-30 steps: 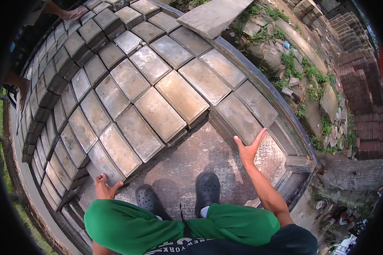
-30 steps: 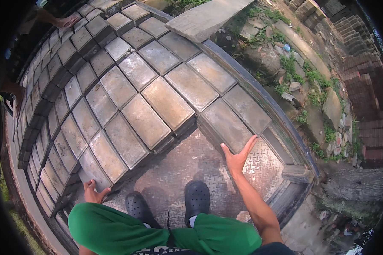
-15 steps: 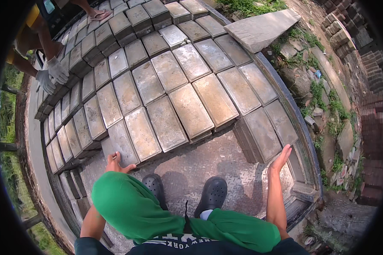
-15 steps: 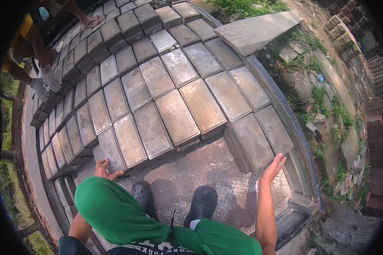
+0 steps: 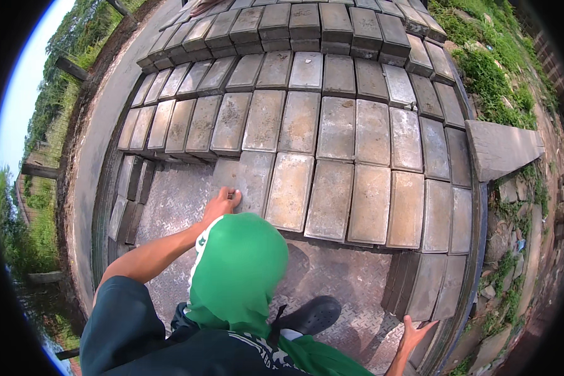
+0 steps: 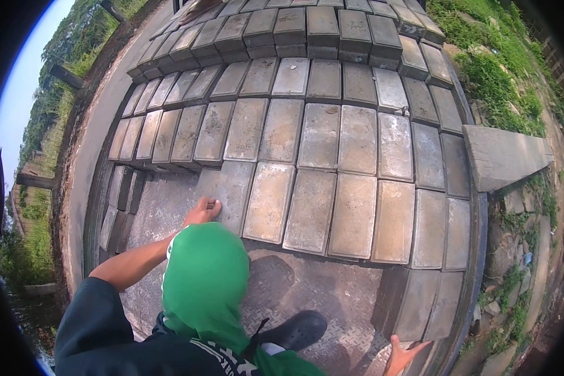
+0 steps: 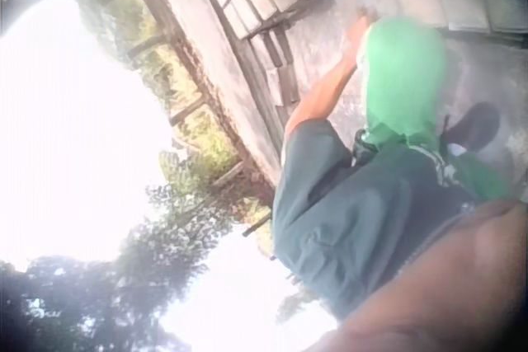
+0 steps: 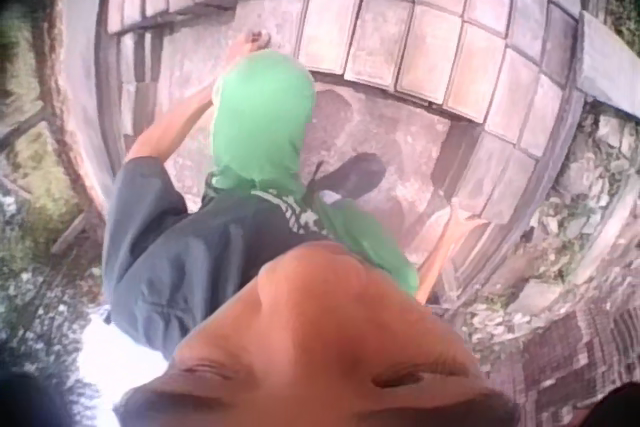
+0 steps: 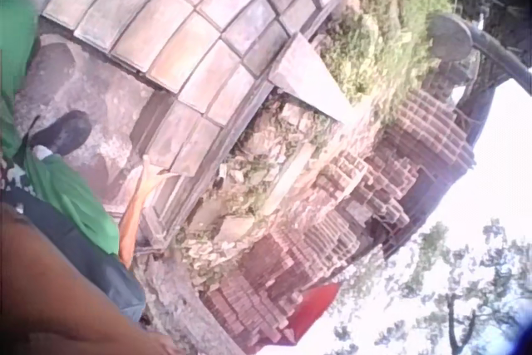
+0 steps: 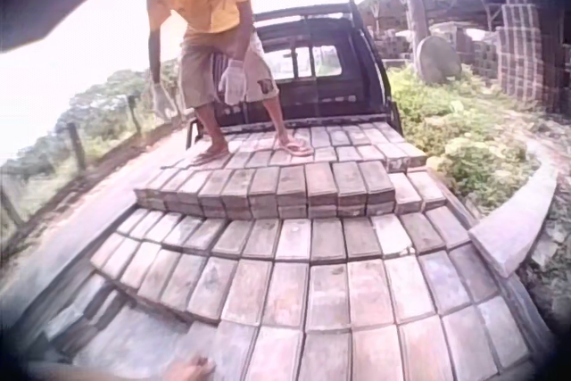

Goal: The person stacks and arranges paving bricks across the bed of a truck by hand.

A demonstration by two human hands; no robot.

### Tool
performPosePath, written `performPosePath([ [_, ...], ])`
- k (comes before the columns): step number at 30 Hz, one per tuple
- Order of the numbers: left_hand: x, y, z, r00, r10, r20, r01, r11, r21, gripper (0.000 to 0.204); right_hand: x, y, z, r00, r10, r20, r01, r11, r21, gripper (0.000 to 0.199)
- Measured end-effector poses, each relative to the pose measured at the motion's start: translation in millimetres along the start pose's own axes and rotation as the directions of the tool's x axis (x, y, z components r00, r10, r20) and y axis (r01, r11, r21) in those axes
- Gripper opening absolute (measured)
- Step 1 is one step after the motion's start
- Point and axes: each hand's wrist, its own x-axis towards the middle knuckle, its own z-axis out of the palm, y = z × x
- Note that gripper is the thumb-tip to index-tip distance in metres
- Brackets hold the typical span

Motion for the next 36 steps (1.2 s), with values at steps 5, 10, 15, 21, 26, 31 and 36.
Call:
performPosePath([
  [5, 18.2, 22.3, -10.3, 0.978, -0.117, 0.174, 0.113, 0.993, 0.032, 0.054, 15.1, 18.4, -19.0, 0.998, 0.035, 0.043, -0.016, 0.925, -0.381, 0.113],
  [10, 10.6, 28.7, -25.8, 0.963, -0.155, 0.22, 0.156, 0.988, 0.016, 0.063, -9.7, -67.7, -14.2, 0.998, -0.014, 0.059, 0.027, 0.974, -0.224, 0.116],
  [15, 5.2, 41.4, -45.1, 0.982, -0.105, 0.157, 0.116, 0.991, -0.062, 0.085, -10.8, -112.3, -20.4, 0.98, -0.193, 0.05, 0.193, 0.855, -0.482, 0.104],
  [21, 8.0, 37.4, -40.5, 0.997, -0.042, 0.07, 0.048, 0.995, -0.087, 0.095, 15.4, -40.5, -27.4, 0.891, 0.389, 0.233, -0.326, 0.907, -0.268, 0.119],
  [26, 16.6, 47.7, -51.2, 0.978, -0.084, 0.189, 0.103, 0.99, -0.091, 0.093, 16.2, -60.5, -38.0, 0.85, 0.417, 0.322, -0.36, 0.906, -0.221, 0.128],
  [31, 14.8, 39.3, -53.8, 0.978, -0.051, 0.202, 0.057, 0.998, -0.022, 0.097, 19.5, -81.1, -33.5, 0.767, 0.531, 0.359, -0.419, 0.839, -0.346, 0.136],
  [36, 39.5, 48.9, -72.1, 0.876, -0.155, 0.458, 0.19, 0.981, -0.031, 0.096, 9.5, -108.4, -12.1, 0.841, 0.519, 0.156, -0.287, 0.671, -0.684, 0.12],
])
